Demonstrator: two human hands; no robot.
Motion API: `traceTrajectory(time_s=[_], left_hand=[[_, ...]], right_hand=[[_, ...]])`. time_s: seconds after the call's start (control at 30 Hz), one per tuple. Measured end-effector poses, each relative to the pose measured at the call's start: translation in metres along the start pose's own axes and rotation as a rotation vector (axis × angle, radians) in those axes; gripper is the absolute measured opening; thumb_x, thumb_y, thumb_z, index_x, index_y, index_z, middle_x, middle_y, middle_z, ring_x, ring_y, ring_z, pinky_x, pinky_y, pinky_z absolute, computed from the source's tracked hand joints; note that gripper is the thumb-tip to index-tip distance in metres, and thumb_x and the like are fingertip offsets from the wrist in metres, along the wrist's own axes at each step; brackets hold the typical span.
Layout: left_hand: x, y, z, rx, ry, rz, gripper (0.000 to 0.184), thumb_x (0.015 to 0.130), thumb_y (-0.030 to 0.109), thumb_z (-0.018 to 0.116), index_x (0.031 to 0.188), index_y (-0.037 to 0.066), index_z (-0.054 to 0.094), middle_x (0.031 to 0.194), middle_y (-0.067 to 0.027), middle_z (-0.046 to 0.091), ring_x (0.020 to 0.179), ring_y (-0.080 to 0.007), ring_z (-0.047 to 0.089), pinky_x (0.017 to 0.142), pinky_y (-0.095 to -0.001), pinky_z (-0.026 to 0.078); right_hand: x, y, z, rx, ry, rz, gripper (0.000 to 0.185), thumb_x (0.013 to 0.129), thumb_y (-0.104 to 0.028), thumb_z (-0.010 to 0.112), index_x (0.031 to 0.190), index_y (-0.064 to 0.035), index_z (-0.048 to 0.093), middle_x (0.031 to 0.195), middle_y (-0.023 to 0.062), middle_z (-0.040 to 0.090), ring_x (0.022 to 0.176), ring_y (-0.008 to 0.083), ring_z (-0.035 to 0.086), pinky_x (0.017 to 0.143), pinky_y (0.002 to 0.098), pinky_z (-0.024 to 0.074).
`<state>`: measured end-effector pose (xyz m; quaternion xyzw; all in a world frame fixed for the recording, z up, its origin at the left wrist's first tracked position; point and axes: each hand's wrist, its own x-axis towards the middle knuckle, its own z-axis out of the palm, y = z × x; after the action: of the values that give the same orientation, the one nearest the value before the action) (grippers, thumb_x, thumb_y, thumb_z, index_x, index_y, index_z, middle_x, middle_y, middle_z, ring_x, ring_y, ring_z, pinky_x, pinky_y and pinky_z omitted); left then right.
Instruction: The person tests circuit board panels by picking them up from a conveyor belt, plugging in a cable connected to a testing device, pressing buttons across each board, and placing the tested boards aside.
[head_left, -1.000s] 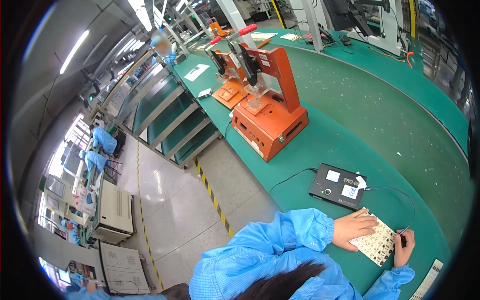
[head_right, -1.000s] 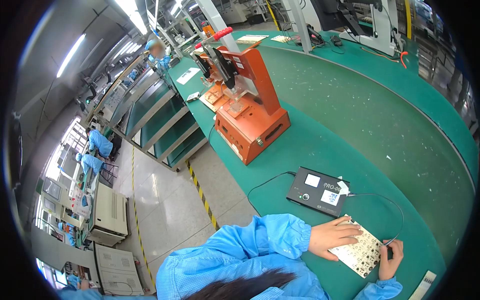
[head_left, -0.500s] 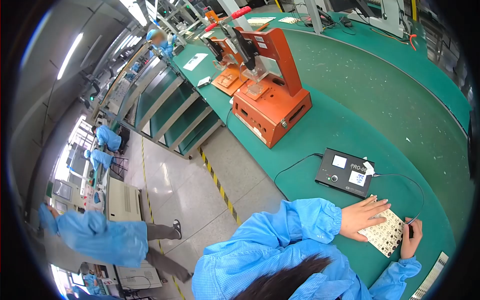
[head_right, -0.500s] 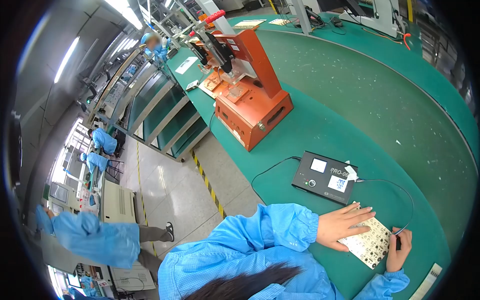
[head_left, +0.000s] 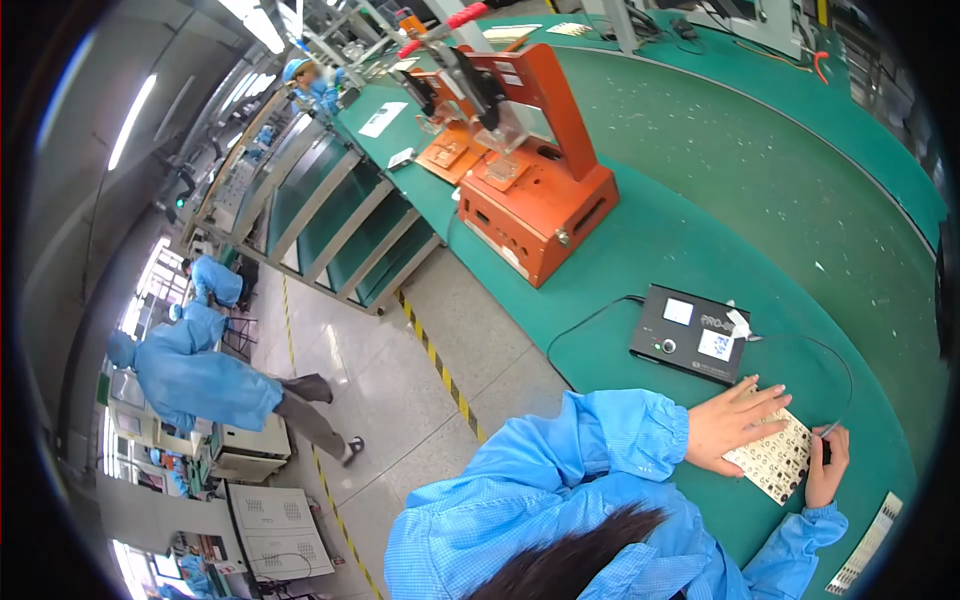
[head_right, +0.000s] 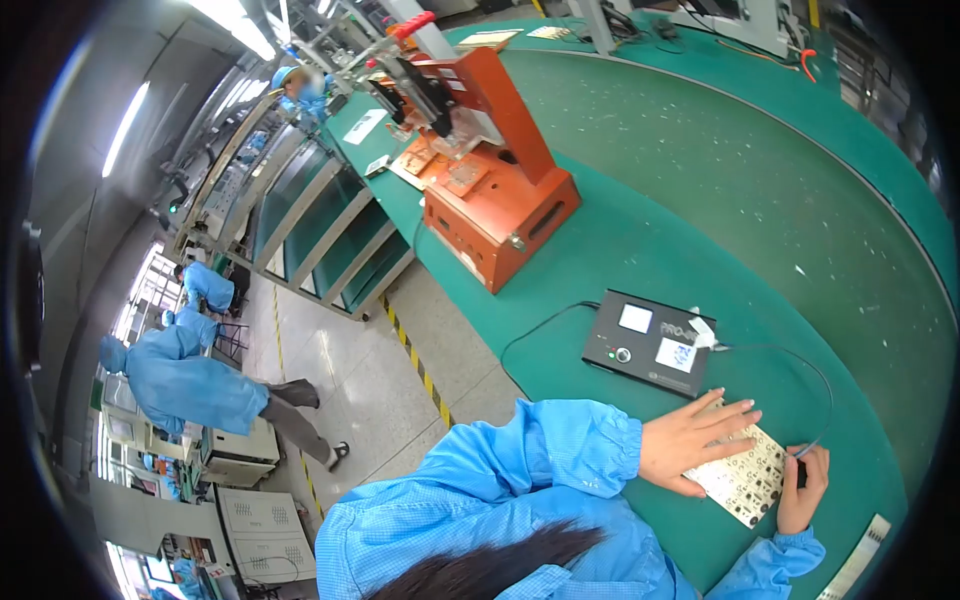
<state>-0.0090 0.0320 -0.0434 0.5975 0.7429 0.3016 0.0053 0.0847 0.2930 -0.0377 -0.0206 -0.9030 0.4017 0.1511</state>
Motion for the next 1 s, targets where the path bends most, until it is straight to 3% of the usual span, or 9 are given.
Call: traceTrajectory(time_s=[0.13, 0.3, 0.47, 0.5, 0.57, 0.6, 0.7, 1.0], left_hand=[[-0.003, -0.007, 0.006, 0.007, 0.021, -0.015, 0.081, 0.076, 0.049, 0.067, 0.139, 0.006, 0.041, 0.147, -0.0238, 0.031, 0.137, -0.0401, 0.031, 0.109, -0.0627, 0.021], [0.007, -0.001, -0.008, 0.06, -0.137, -0.083, 0.08, 0.077, 0.049, 0.067, 0.142, 0.011, 0.04, 0.148, -0.0207, 0.033, 0.137, -0.0365, 0.033, 0.108, -0.0599, 0.023], [0.011, 0.002, -0.007, 0.093, -0.164, -0.089, 0.078, 0.076, 0.047, 0.069, 0.141, 0.014, 0.042, 0.15, -0.0175, 0.032, 0.137, -0.0353, 0.033, 0.108, -0.0591, 0.024], [0.011, 0.002, -0.009, 0.099, -0.168, -0.09, 0.077, 0.076, 0.047, 0.069, 0.141, 0.014, 0.043, 0.149, -0.0176, 0.032, 0.136, -0.0352, 0.034, 0.108, -0.059, 0.024], [0.011, 0.003, -0.009, 0.091, -0.163, -0.077, 0.075, 0.076, 0.046, 0.07, 0.139, 0.014, 0.045, 0.149, -0.0177, 0.033, 0.136, -0.0351, 0.036, 0.108, -0.0587, 0.025], [0.011, 0.003, -0.008, 0.104, -0.162, -0.081, 0.075, 0.076, 0.046, 0.07, 0.139, 0.014, 0.045, 0.149, -0.0176, 0.034, 0.136, -0.0351, 0.036, 0.108, -0.0585, 0.025], [0.012, 0.003, -0.009, 0.108, -0.159, -0.081, 0.074, 0.076, 0.046, 0.069, 0.139, 0.014, 0.046, 0.148, -0.0171, 0.034, 0.136, -0.035, 0.035, 0.108, -0.0581, 0.025], [0.012, 0.002, -0.01, 0.103, -0.181, -0.106, 0.074, 0.076, 0.045, 0.069, 0.139, 0.013, 0.045, 0.149, -0.0162, 0.034, 0.136, -0.0349, 0.035, 0.109, -0.058, 0.023]], right_hand=[[0.003, -0.006, 0.001, -0.011, 0.034, -0.062, 0.004, 0.084, -0.002, 0.061, 0.084, 0.0023, 0.061, 0.084, 0.0142, 0.059, 0.082, 0.0298, 0.054, 0.077, 0.0368, 0.0439], [0.003, -0.009, -0.004, -0.046, -0.007, -0.059, 0.007, 0.083, -0.004, 0.064, 0.089, 0.0007, 0.064, 0.091, 0.0129, 0.064, 0.088, 0.0291, 0.057, 0.08, 0.0368, 0.0453], [-0.001, 0.0, -0.002, -0.012, 0.003, -0.055, 0.005, 0.083, 0.0, 0.063, 0.088, 0.0004, 0.064, 0.09, 0.0105, 0.066, 0.088, 0.027, 0.058, 0.079, 0.0349, 0.0461], [-0.002, 0.002, -0.002, -0.009, -0.006, -0.06, 0.005, 0.086, 0.0, 0.061, 0.09, 0.0006, 0.064, 0.093, 0.0098, 0.065, 0.089, 0.0231, 0.058, 0.079, 0.0324, 0.0459], [-0.008, 0.005, 0.0, 0.399, 0.054, 0.153, 0.006, 0.089, 0.0, 0.059, 0.093, 0.001, 0.063, 0.097, 0.0086, 0.062, 0.09, 0.0178, 0.058, 0.079, 0.029, 0.0454], [-0.008, 0.005, -0.001, 0.417, 0.046, 0.139, 0.007, 0.091, -0.001, 0.057, 0.095, 0.0014, 0.063, 0.1, 0.008, 0.059, 0.09, 0.0144, 0.057, 0.078, 0.0271, 0.0453], [-0.011, -0.003, -0.009, 0.228, -0.033, 0.079, 0.008, 0.088, -0.001, 0.061, 0.094, 0.0006, 0.065, 0.096, 0.0086, 0.061, 0.084, 0.0156, 0.057, 0.073, 0.0264, 0.0463], [-0.016, -0.003, -0.008, 0.114, -0.038, 0.058, 0.011, 0.084, -0.003, 0.066, 0.094, -0.0013, 0.07, 0.087, 0.008, 0.065, 0.083, 0.0184, 0.056, 0.072, 0.0287, 0.0449]])
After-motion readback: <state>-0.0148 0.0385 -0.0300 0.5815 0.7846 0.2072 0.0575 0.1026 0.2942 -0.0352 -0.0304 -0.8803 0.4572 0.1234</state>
